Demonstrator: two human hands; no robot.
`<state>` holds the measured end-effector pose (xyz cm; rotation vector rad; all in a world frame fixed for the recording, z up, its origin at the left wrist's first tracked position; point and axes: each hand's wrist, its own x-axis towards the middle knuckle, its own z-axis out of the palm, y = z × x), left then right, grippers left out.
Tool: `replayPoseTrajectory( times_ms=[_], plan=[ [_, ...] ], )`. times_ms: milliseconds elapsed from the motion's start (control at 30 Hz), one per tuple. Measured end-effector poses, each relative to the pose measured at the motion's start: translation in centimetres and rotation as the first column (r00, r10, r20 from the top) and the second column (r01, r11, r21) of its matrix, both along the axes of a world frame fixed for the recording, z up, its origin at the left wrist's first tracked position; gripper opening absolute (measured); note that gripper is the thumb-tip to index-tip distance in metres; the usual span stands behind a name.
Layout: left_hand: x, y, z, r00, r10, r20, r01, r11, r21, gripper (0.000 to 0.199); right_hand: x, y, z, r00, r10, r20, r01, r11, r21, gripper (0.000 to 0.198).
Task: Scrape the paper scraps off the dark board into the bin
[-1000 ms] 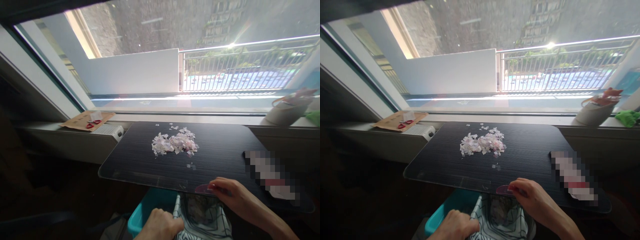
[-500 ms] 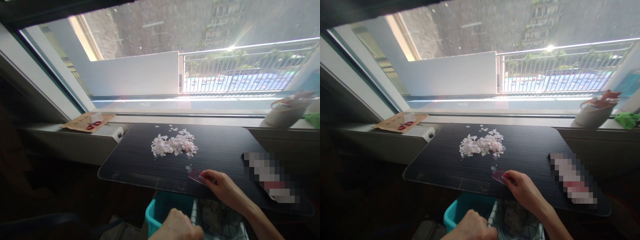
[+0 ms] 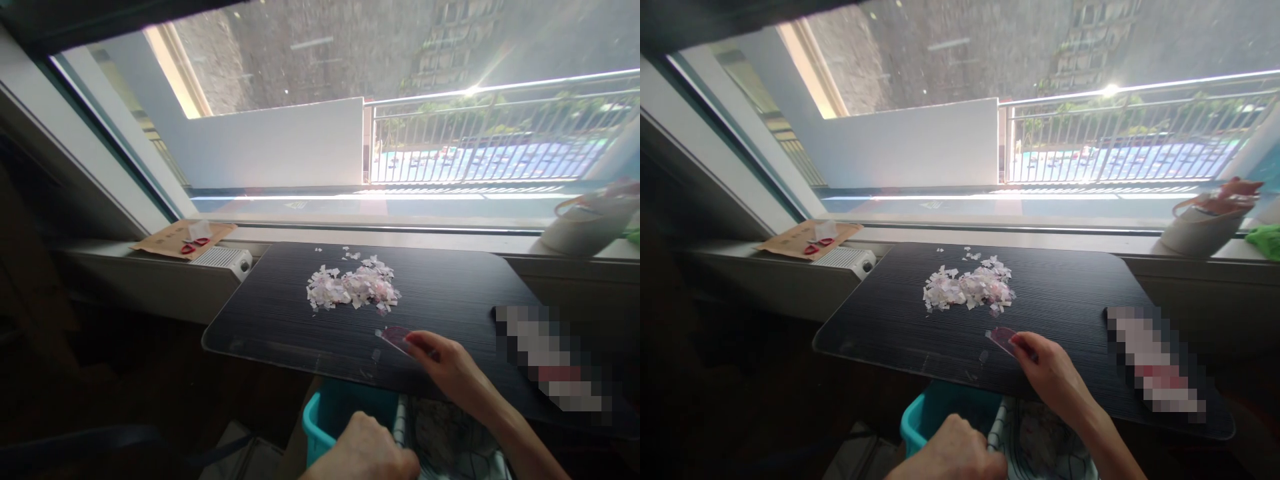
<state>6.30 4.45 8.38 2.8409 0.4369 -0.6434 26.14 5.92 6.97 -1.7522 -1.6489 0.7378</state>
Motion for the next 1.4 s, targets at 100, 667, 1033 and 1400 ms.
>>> replayPoseTrajectory(
  times_ms=[100, 667, 1033, 1400],
  plan=[
    [-0.1, 0.1, -0.2, 1.000, -0.004, -0.001, 0.004, 1.000, 0.001, 0.011, 0.2, 0.2, -0.1, 0.999, -0.041, 0.028, 0.041, 0.999, 0.004, 0.025],
    [0.7, 0.4, 3.0, 0.999, 0.041, -0.034, -0.042, 0.998, -0.048, 0.009, -3.2, -2.0, 1.4, 0.973, 0.207, -0.101, -0.216, 0.972, -0.088, 0.019],
    [0.2, 0.4, 2.0, 1.000, 0.030, 0.000, -0.030, 0.999, -0.044, 0.011, 0.6, 0.6, 0.3, 1.000, 0.001, 0.000, -0.001, 1.000, 0.008, 0.028],
    [0.0, 0.6, 1.9, 0.999, 0.034, 0.010, -0.033, 0.999, -0.040, 0.010, -0.9, 1.2, 1.2, 0.997, 0.074, 0.003, -0.074, 0.997, 0.015, 0.028]
  ],
)
